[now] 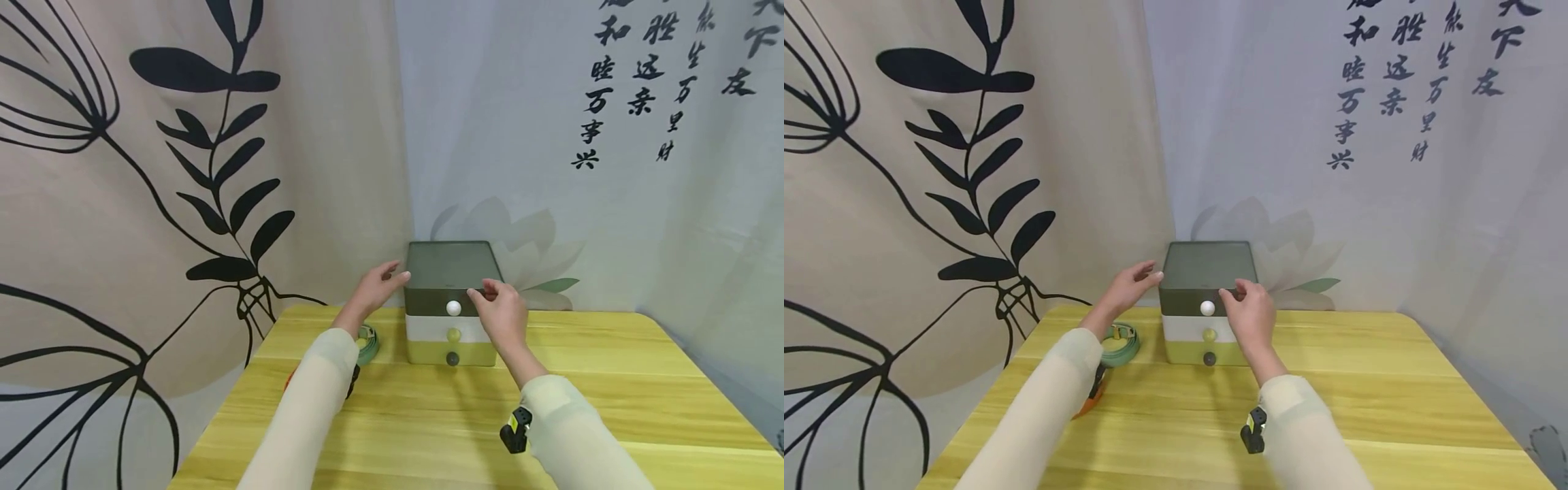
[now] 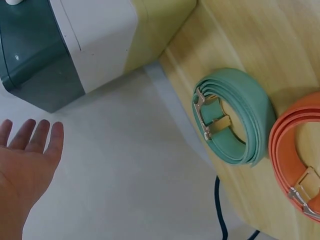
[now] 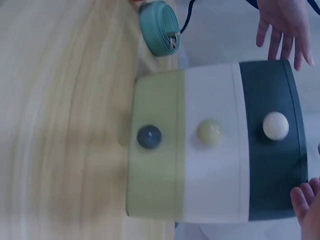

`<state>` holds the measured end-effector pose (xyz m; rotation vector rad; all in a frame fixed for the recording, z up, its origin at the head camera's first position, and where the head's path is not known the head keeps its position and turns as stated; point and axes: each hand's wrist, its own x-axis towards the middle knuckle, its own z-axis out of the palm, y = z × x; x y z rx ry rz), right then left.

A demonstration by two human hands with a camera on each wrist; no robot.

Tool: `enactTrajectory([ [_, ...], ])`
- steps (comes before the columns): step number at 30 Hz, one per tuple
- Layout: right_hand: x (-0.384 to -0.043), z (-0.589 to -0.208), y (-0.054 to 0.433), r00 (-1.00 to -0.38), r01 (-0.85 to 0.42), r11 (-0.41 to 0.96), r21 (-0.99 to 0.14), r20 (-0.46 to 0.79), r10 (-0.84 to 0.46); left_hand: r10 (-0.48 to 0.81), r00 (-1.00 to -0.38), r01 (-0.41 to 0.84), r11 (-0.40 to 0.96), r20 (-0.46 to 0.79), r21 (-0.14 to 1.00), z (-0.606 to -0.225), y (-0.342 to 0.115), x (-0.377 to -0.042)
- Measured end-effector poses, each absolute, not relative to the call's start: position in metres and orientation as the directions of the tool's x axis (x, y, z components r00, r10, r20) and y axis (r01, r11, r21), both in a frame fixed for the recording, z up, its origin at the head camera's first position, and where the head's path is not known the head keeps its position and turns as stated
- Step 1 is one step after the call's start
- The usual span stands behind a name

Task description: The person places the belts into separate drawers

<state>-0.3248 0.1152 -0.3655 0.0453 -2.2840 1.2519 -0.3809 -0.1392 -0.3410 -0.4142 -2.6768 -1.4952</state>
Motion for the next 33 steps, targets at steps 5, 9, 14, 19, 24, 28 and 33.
enactTrajectory([
  [5, -0.328, -0.355, 0.130, -0.857, -0.269, 0.616, -0.741, 0.476, 0.198, 0.199, -0.963, 0.258, 0.489, 0.181, 0.833, -0.339, -0.141, -0.380],
  [9, -0.333, -0.347, 0.143, -0.872, -0.250, 0.642, -0.725, 0.457, 0.177, 0.189, -0.965, 0.253, 0.476, 0.183, 0.842, -0.334, -0.138, -0.379],
  [14, -0.339, -0.338, 0.157, -0.912, -0.219, 0.669, -0.710, 0.393, 0.119, 0.169, -0.963, 0.265, 0.468, 0.209, 0.843, -0.329, -0.134, -0.375],
  [19, -0.346, -0.334, 0.169, -0.943, -0.218, 0.691, -0.689, 0.332, 0.034, 0.138, -0.962, 0.272, 0.452, 0.234, 0.849, -0.325, -0.130, -0.369],
  [24, -0.350, -0.332, 0.176, -0.961, -0.215, 0.697, -0.684, 0.276, -0.025, 0.110, -0.962, 0.271, 0.428, 0.248, 0.862, -0.323, -0.126, -0.360],
  [28, -0.351, -0.330, 0.179, -0.969, -0.208, 0.691, -0.692, 0.241, -0.050, 0.097, -0.962, 0.273, 0.419, 0.257, 0.866, -0.324, -0.121, -0.353],
  [33, -0.352, -0.330, 0.182, -0.977, -0.192, 0.691, -0.697, 0.201, -0.068, 0.101, -0.959, 0.282, 0.411, 0.264, 0.867, -0.330, -0.114, -0.344],
])
